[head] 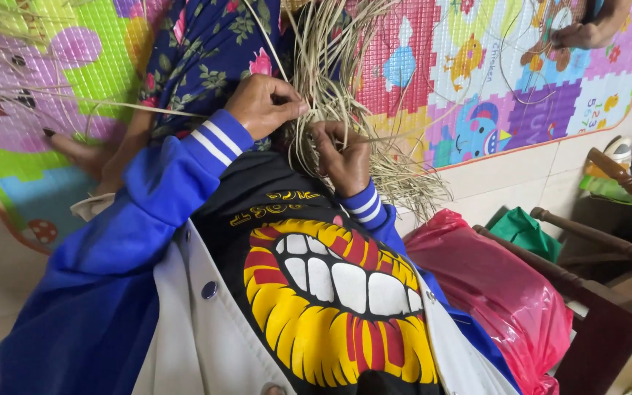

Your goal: The person is weaving a hat structure using dried straw or grass fibers while sitting on a floor mat.

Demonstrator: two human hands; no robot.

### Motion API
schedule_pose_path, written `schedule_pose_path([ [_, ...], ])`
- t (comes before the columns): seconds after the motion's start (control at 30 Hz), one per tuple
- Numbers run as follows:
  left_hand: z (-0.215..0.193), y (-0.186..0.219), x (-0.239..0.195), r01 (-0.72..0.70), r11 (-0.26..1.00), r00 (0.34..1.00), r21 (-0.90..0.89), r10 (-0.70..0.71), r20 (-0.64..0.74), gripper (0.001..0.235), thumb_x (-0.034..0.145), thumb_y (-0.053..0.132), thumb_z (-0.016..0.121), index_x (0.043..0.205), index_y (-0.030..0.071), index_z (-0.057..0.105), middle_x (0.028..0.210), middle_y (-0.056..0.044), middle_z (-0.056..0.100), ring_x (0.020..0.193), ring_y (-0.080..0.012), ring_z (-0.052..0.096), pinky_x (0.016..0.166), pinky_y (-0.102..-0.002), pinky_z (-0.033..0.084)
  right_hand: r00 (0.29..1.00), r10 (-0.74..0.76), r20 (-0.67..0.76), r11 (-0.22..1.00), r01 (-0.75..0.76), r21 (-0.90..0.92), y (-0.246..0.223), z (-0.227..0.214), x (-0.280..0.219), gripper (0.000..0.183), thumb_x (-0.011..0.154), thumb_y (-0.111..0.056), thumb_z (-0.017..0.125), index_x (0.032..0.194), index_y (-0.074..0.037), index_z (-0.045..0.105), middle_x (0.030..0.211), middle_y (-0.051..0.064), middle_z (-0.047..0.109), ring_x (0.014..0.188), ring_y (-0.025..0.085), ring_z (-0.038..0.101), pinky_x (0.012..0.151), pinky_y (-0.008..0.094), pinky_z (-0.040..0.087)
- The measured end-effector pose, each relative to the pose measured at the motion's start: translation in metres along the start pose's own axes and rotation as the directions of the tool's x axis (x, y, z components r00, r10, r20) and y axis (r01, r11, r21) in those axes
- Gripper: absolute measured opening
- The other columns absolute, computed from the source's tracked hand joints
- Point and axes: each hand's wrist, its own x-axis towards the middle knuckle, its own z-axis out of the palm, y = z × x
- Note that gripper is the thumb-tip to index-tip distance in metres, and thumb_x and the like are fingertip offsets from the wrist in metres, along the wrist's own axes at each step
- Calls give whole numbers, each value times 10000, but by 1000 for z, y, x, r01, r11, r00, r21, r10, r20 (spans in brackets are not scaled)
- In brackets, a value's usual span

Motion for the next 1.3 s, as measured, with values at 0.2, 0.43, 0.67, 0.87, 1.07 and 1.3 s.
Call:
schedule_pose_path([
  [0.2, -2, 8, -2, 26, 1000, 999, 8, -26, -20, 151, 911, 294, 804, 904, 143, 810, 910, -67, 781, 885, -209, 745, 752, -339, 579, 995, 69, 72, 975, -82, 208, 7, 1, 0, 122, 974, -7, 637, 1021, 100, 673, 510, 131, 522, 268, 180, 511, 233, 259, 388],
  [0.43, 5, 0, 5, 82, 996, 997, 29, -82, 2, 175, 829, 306, 851, 883, 148, 801, 882, -55, 773, 902, -213, 740, 795, -347, 573, 997, 38, 66, 981, -50, 187, 23, 3, 3, 188, 943, 32, 645, 1108, 113, 685, 512, 165, 586, 284, 188, 558, 250, 216, 412],
  [0.67, -1, 35, -4, 136, 989, 990, 53, -137, 26, 140, 860, 291, 808, 906, 159, 800, 907, -61, 772, 931, -208, 732, 818, -363, 559, 972, 233, 31, 854, -220, 471, 30, 10, 9, 119, 933, -12, 681, 931, 107, 695, 461, 123, 492, 230, 159, 481, 205, 237, 337],
  [0.87, 5, 11, -2, 100, 993, 995, 57, -101, 20, 129, 879, 279, 809, 927, 160, 804, 932, -72, 768, 964, -216, 725, 845, -342, 552, 979, 202, 13, 885, -188, 426, 24, 17, 11, 129, 886, 4, 741, 910, 115, 678, 471, 126, 508, 248, 160, 498, 226, 230, 349],
  [1.07, 6, 18, -3, 40, 997, 998, 59, -38, -42, 100, 893, 177, 773, 942, 91, 788, 986, -117, 765, 999, -292, 725, 888, -402, 545, 996, -70, -53, 997, 72, 35, -6, 6, 9, 53, 855, -24, 794, 895, -1, 769, 617, 83, 626, 522, 78, 529, 477, 231, 422],
  [1.3, -1, 25, -11, 21, 991, 996, 131, -10, -87, 110, 894, 163, 787, 959, 75, 769, 995, -106, 768, 1020, -313, 725, 879, -418, 549, 982, -190, -5, 981, 190, -43, -4, -1, 22, 49, 897, -85, 798, 898, -37, 794, 734, 59, 505, 716, 145, 454, 676, 283, 380],
])
